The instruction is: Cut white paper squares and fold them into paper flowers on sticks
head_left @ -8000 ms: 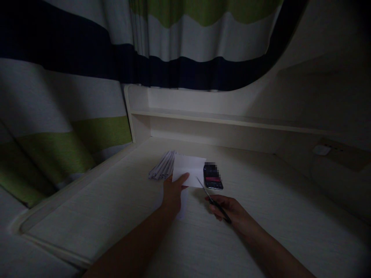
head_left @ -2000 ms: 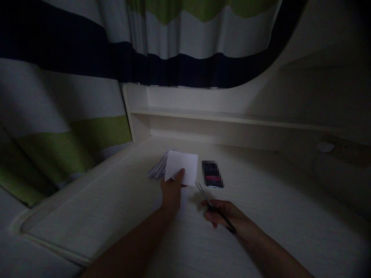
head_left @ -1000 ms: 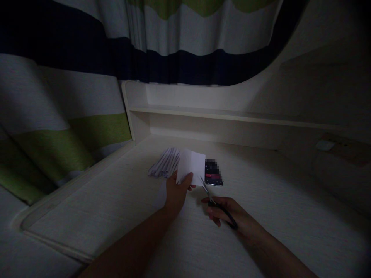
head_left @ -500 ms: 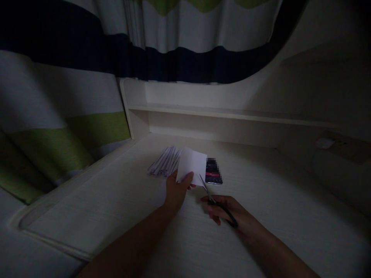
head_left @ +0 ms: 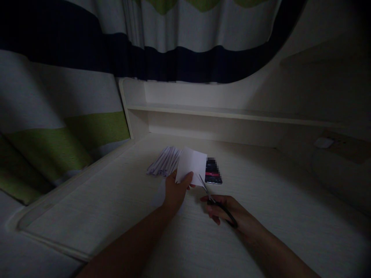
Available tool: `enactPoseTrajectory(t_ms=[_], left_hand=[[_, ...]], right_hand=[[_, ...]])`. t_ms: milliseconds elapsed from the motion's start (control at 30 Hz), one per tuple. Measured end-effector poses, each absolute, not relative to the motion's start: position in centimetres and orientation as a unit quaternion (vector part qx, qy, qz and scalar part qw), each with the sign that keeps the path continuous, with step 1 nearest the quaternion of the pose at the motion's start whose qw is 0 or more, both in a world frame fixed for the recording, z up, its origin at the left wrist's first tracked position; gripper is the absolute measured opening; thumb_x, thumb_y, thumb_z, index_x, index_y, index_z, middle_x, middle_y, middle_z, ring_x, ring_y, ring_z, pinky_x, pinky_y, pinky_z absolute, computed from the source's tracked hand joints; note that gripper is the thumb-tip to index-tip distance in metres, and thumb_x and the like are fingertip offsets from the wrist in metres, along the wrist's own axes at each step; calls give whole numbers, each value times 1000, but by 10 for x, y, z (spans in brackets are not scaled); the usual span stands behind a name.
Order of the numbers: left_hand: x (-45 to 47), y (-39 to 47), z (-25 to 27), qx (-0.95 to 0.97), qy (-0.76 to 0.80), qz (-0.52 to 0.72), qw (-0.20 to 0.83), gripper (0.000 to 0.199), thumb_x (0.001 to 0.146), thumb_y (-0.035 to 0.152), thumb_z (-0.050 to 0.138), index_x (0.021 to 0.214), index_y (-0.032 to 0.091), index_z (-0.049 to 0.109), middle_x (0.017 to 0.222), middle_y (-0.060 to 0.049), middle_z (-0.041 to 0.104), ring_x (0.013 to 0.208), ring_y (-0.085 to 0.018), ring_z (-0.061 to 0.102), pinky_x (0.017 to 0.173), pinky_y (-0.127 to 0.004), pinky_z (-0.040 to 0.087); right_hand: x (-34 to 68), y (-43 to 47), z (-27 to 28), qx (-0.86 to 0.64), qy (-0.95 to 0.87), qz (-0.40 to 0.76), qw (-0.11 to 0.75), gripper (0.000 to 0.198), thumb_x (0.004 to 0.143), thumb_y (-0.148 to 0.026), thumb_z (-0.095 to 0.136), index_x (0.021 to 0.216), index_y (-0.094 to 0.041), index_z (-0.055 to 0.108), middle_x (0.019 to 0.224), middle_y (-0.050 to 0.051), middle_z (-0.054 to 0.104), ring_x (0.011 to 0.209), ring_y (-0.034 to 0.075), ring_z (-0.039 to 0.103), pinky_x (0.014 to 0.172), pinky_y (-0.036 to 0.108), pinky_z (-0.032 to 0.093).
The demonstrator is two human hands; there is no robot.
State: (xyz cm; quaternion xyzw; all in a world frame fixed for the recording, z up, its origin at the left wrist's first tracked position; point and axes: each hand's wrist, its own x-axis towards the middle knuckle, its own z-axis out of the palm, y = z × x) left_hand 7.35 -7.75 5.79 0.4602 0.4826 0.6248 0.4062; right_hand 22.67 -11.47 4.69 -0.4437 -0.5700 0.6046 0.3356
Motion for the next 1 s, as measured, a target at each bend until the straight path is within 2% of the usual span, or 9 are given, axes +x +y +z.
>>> enactPoseTrajectory(t_ms=[633,1000], left_hand=[[72,-76,57,461,468,628,418,15,61,29,62,62,14,59,43,2,55,38,-10,49,40,-20,36],[73,-77,60,464,460,628,422,17,62,29,61,56,14,57,43,1,56,38,-9,48,41,-19,37]], right_hand=[[228,-114,46,-475,-563,587,336,32,61,-39,66,83,-16,60,45,-5,44,37,6,33,39,21,22],[228,-113,42,-492,-551,577,348,29,58,-38,67,74,-16,59,39,-7,40,29,4,29,32,20,18]])
